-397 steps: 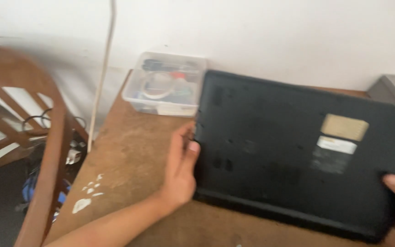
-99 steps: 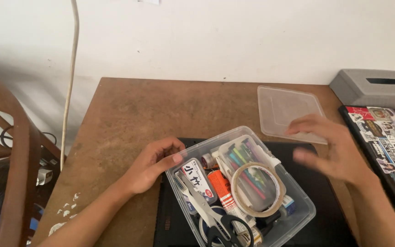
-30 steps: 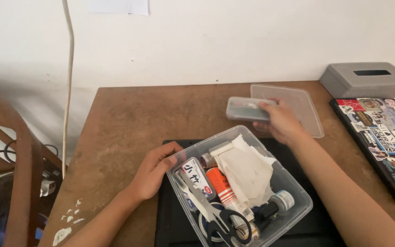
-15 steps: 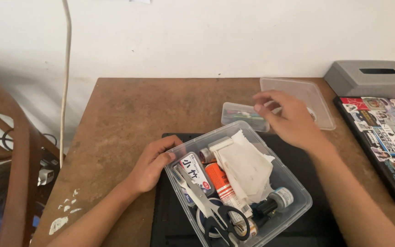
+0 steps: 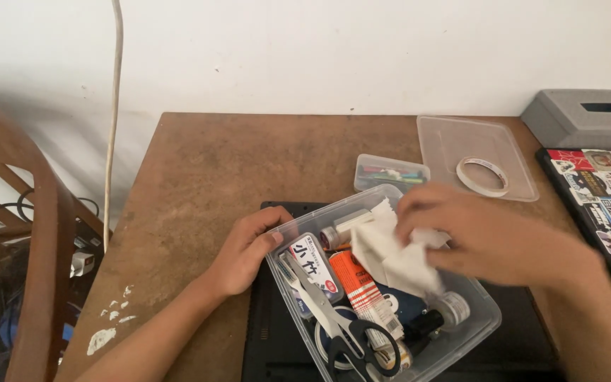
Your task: Opening, flipping, and searching for parts to repair a laptop on a workbench
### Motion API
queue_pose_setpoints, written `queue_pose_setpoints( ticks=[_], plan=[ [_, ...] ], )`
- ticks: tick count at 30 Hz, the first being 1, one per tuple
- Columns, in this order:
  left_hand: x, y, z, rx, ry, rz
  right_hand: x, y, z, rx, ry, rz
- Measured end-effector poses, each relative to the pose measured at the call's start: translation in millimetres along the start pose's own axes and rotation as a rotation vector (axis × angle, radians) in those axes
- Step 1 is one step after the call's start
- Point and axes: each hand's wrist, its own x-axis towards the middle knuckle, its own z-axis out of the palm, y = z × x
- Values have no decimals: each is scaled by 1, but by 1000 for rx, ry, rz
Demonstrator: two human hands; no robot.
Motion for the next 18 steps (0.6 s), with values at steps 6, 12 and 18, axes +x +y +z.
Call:
queue_pose_setpoints(
  ticks=[6,12,18],
  plan=[
    [1,1,-1,-4,-9,33,-54,43,-50,629,525,-16],
    [1,1,-1,14,-1,39,-45,63,-29,885,904,95],
    [1,-1,0,-21,-5,37,-11,28,-27,781,1021,597]
  ],
)
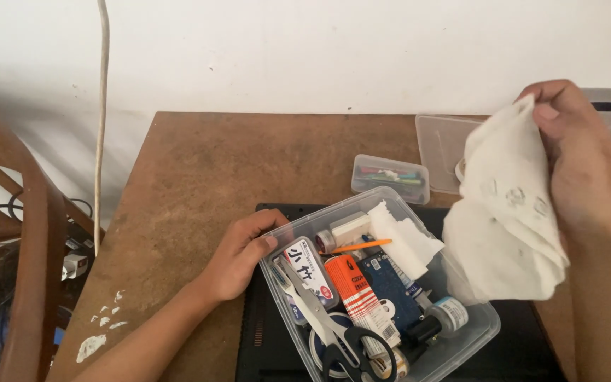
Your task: Opening, flipping, and searching for parts to repair a laptop on a workbench
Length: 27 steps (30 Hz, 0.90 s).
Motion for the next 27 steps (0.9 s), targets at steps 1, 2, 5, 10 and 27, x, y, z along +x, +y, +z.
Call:
queue_pose_setpoints(
  ticks=[1,2,5,10,27],
  plan=[
    [0,0,0,-3,-2,11,-1,2,6,219,-4,-21],
    [0,1,-1,-3,-2,10,2,3,8,219,-4,-21],
    [0,2,-2,26,-4,3,11,5,12,293,66,24],
    [1,-2,-5,16,-40,-47,27,21,4,-486,-422,297],
    [1,0,-8,59,-31,-72,-12,-31,2,-1184,-904,395]
  ],
)
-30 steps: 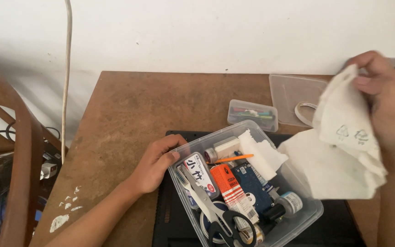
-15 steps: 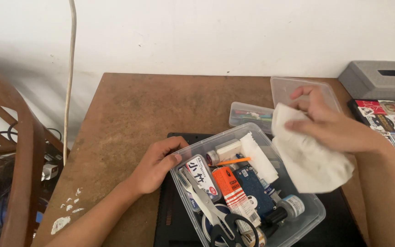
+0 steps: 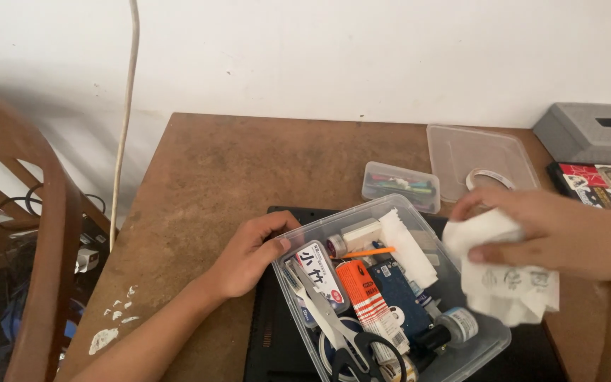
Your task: Opening, flipping, and searching for parts to repair a laptop on a workbench
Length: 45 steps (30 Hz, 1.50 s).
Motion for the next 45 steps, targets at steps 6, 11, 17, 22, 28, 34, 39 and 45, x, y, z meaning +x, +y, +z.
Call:
queue_pose_setpoints(
  ticks=[6,11,17,22,28,34,39,45],
  plan=[
    [-1,1,2,-1,8,1,12,25,22,182,191,-526],
    [-1,2,3,5,2,-2,37,-30,58,-87,373,-746],
    [0,1,2,8,10,2,15,-51,55,-168,359,-641],
    [0,-4,3,-9,9,51,34,-89,60,76,421,-808],
    [-1,1,1,-7,-1,71,47,-101,68,-477,531,-669],
    [-1,-3,1,-9,-10,83,58,-88,82,-582,753,-861],
    [-2,-2,1,-5,-2,55,48,-78,66,-205,545,-730],
    [-2,-4,2,-24,0,48,62,-66,71,-101,669,-790]
  ],
)
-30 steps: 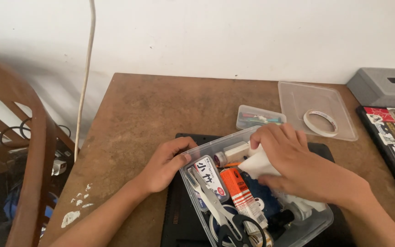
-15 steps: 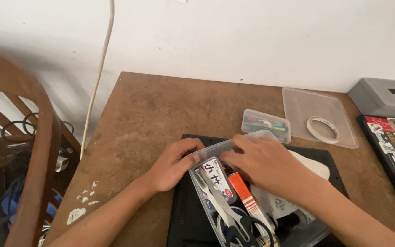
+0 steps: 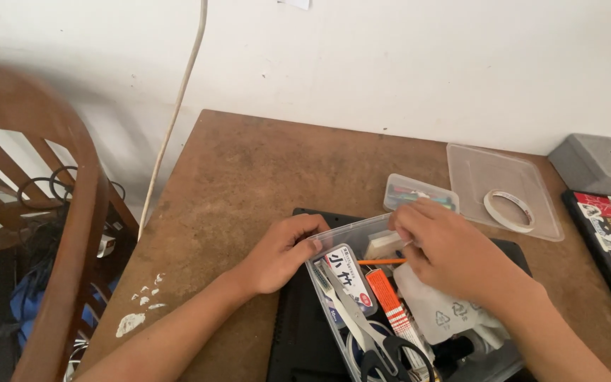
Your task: Opening, flipping, and searching for parts to repair a laptop on a workbench
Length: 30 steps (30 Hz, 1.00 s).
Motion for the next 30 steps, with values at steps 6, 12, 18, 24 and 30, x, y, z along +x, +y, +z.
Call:
queue_pose_setpoints(
  ticks=[6,12,18,24,30],
  plan=[
    [1,-4,2,-37,25,-2,-2,5,8,-187,-64,23],
    [0,-4,2,-100,45,-14,0,-4,2,-126,-171,134],
    [1,-5,2,-111,36,-24,0,-3,-19,144,1,-12],
    [1,-1,-1,30,5,34,6,31,-42,418,381,170],
    [2,-1,0,25,-3,5,3,175,-11,-187,512,417]
  ],
)
